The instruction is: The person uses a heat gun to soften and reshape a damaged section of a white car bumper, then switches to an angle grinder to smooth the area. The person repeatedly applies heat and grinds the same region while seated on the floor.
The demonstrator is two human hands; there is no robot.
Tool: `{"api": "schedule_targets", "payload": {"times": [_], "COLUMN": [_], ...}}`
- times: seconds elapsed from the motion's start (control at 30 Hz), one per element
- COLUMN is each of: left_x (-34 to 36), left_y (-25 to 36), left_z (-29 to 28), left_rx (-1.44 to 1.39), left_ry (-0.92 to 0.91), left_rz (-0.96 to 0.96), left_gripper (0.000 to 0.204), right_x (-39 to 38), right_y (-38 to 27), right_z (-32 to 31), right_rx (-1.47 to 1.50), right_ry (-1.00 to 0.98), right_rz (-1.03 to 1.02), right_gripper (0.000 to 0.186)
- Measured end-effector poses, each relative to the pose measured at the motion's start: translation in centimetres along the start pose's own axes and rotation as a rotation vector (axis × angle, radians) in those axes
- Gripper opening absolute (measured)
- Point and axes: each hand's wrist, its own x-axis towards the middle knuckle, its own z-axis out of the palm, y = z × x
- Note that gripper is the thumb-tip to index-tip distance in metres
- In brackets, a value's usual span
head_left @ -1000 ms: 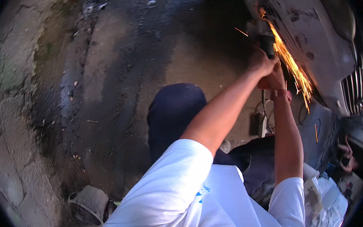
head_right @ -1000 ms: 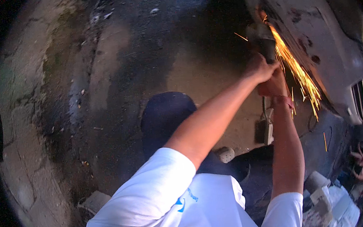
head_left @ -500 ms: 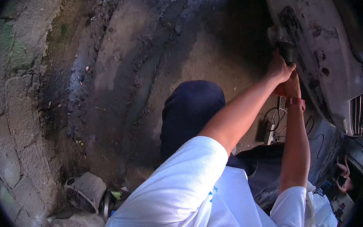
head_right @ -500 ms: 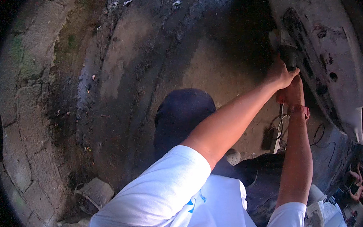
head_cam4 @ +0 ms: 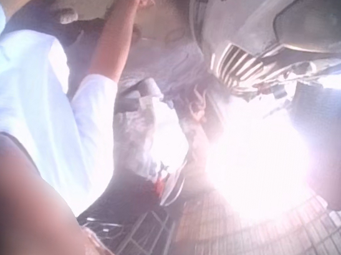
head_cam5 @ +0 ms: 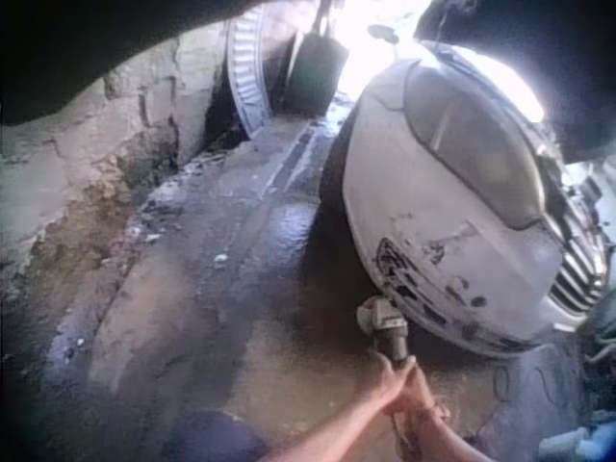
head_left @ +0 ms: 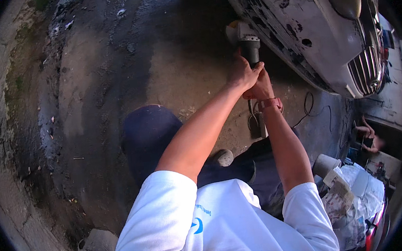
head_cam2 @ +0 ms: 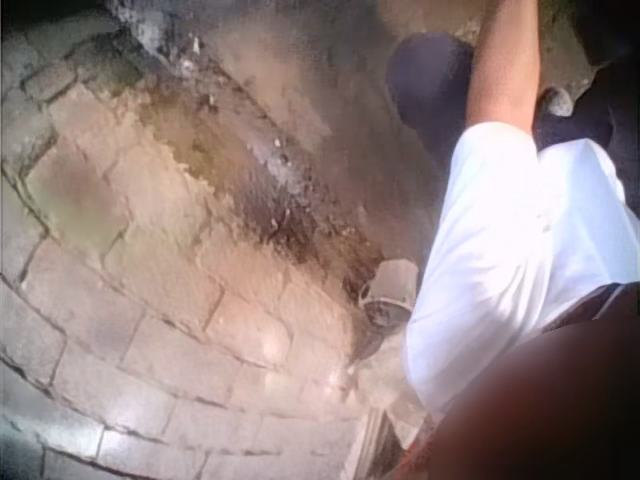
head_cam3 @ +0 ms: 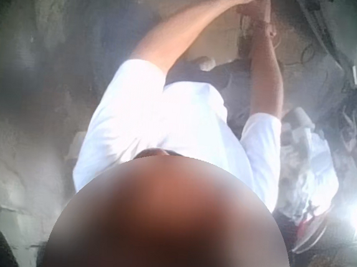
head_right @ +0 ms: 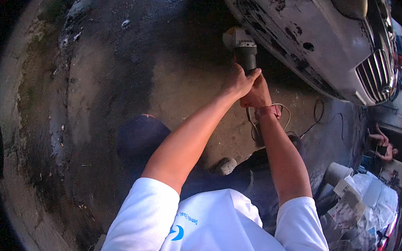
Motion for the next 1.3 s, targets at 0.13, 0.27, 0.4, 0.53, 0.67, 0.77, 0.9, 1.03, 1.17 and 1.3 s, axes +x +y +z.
{"api": "schedule_targets", "payload": {"times": [0.13, 0.27, 0.4, 0.53, 0.67, 0.77, 0.9, 1.03, 1.17, 1.3], "left_x": [-0.6, 0.1, 1.2, 2.2, 3.1, 3.0, 2.9, 2.9, 1.3, 0.5], "left_y": [0.4, 1.6, 2.4, 3.7, 5.1, 5.4, 5.4, 5.5, 3.9, -0.8], "left_z": [-1.0, -1.5, -2.0, -3.3, -4.6, -4.7, -5.0, -5.0, -2.9, -0.8], "left_rx": [0.058, 0.087, 0.092, 0.077, 0.138, 0.17, 0.163, 0.124, -0.05, -0.081], "left_ry": [-0.024, -0.008, 0.046, -0.013, -0.073, -0.059, -0.064, -0.091, 0.007, -0.066], "left_rz": [-0.027, 0.027, 0.103, 0.029, -0.036, -0.041, -0.037, -0.059, 0.014, 0.091], "left_gripper": [0.113, 0.114, 0.113, 0.115, 0.117, 0.118, 0.121, 0.118, 0.112, 0.118], "right_x": [-0.7, -0.2, 0.9, 2.4, 3.9, 3.7, 3.7, 4.2, 2.2, -1.3], "right_y": [-0.7, -1.9, -3.3, -3.8, -4.1, -4.4, -3.9, -4.3, -3.5, -1.8], "right_z": [0.7, 1.0, 0.9, 0.7, 0.3, 0.6, 1.4, 0.1, 0.3, 2.0], "right_rx": [-0.114, -0.087, 0.002, -0.093, -0.236, -0.059, 0.082, -0.177, -0.012, 0.092], "right_ry": [0.03, 0.068, 0.056, 0.04, -0.016, -0.033, 0.026, -0.017, -0.04, 0.065], "right_rz": [0.116, 0.074, 0.099, 0.019, 0.037, 0.027, 0.04, 0.069, 0.044, -0.033], "right_gripper": [0.05, 0.05, 0.047, 0.042, 0.037, 0.037, 0.037, 0.04, 0.048, 0.069]}}
